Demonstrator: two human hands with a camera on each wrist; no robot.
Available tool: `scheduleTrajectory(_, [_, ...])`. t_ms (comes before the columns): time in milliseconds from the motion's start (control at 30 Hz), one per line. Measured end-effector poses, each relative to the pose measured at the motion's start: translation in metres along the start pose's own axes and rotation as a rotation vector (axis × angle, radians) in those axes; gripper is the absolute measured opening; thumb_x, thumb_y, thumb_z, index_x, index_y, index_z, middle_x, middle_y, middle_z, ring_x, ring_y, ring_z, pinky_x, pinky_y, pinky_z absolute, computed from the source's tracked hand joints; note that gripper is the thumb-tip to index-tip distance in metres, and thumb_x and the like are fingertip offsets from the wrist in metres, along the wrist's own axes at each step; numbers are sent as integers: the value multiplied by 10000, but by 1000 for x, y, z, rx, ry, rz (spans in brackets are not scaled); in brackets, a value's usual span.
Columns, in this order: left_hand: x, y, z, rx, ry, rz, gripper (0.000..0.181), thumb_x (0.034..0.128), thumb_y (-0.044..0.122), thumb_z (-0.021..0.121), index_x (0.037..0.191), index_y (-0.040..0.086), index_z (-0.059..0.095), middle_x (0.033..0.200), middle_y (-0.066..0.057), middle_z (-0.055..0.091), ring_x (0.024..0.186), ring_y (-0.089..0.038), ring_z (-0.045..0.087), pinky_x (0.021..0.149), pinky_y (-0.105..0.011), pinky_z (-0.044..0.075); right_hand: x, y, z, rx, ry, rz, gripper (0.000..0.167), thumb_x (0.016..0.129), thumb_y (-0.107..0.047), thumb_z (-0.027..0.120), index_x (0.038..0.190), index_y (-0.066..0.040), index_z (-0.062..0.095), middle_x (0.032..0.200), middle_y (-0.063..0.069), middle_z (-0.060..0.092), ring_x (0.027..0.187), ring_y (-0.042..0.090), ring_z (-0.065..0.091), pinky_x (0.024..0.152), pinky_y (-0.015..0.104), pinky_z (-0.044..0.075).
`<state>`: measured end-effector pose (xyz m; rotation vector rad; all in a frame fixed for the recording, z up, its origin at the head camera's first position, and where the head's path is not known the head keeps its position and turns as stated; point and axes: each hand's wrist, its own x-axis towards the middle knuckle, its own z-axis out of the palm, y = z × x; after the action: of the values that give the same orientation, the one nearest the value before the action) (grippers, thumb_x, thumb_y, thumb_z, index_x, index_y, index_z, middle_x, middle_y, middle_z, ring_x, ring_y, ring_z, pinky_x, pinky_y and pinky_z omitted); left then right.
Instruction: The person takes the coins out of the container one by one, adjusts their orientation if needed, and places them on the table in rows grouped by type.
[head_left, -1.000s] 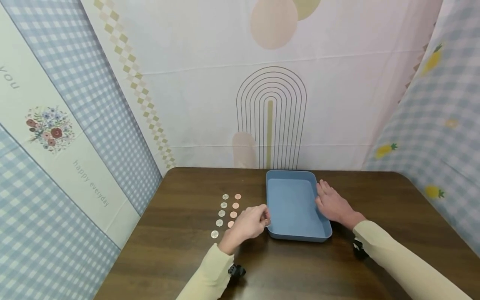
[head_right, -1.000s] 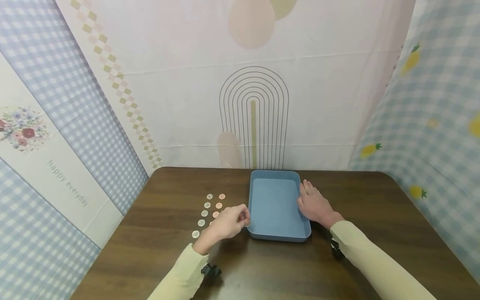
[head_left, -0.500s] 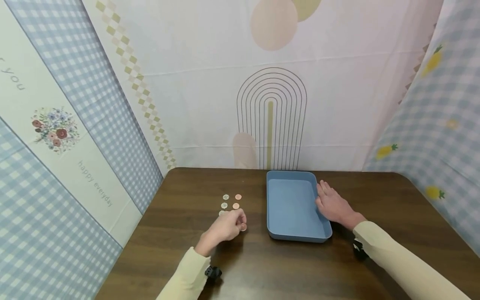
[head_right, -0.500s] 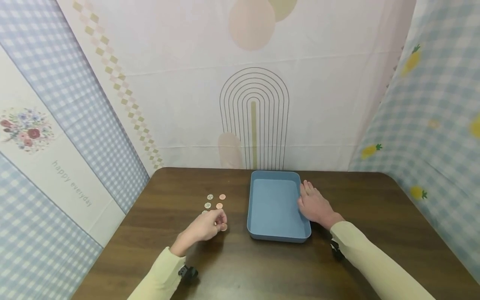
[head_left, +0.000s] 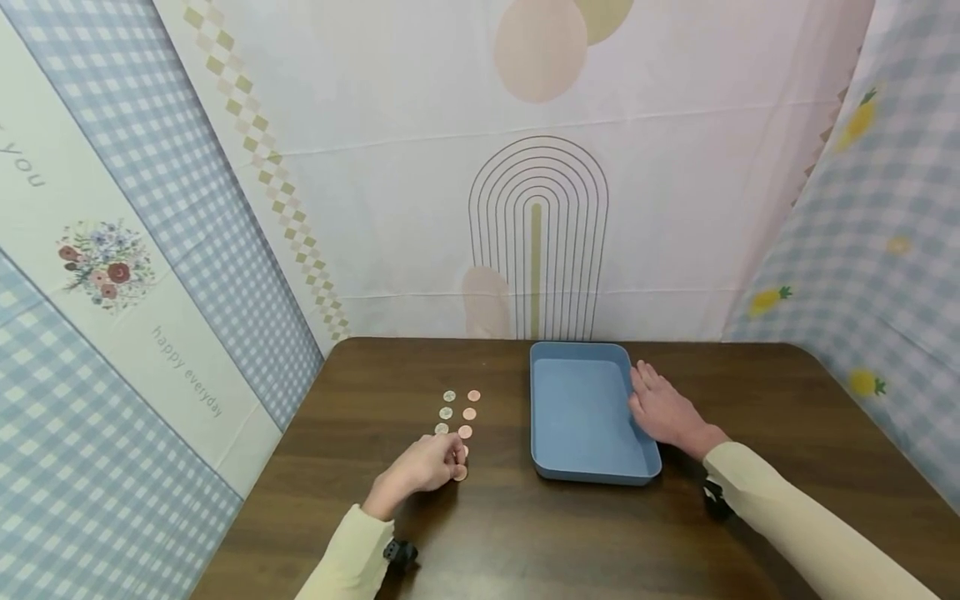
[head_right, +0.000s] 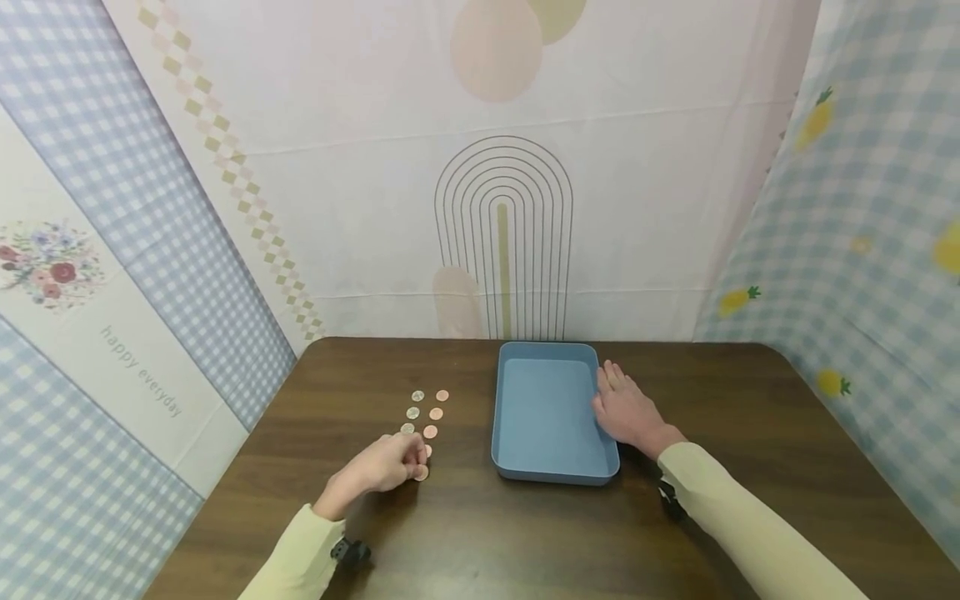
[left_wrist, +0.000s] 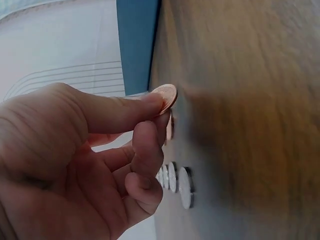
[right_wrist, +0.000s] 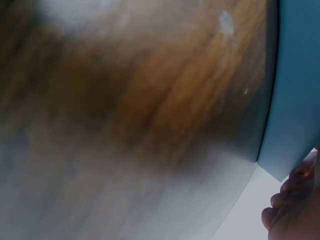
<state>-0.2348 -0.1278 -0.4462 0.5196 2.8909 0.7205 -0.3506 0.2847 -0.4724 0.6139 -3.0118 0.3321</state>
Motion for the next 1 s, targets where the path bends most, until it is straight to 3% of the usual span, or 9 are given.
scheduleTrajectory(300, [-2,-2,-1,26,12,-24,161,839,101,730,784,164,592,765,76,584,690,-117,526,654,-292,445,1,0,-1,-5,3,4,582,1033,-221,350,1461,162,258,1560,357,179,1450,501,194,1160,597,216])
scheduleTrajectory(733, [-1,-7,-1,38,12,7,149,842,10,636,771,139,611,712,82,592,628,-67,508,605,-235,438,4,-2,-3,2,-8,0,581,1032,-214,342,1461,166,248,1561,360,168,1447,508,188,1157,607,208])
scheduleTrajectory(1000, [10,-4,-22,40,6,35,117,913,49,580,832,134,579,716,47,572,604,-94,509,597,-258,439,3,-1,-5,11,-34,3,580,1036,-223,333,1459,165,256,1554,359,194,1446,504,200,1156,599,224])
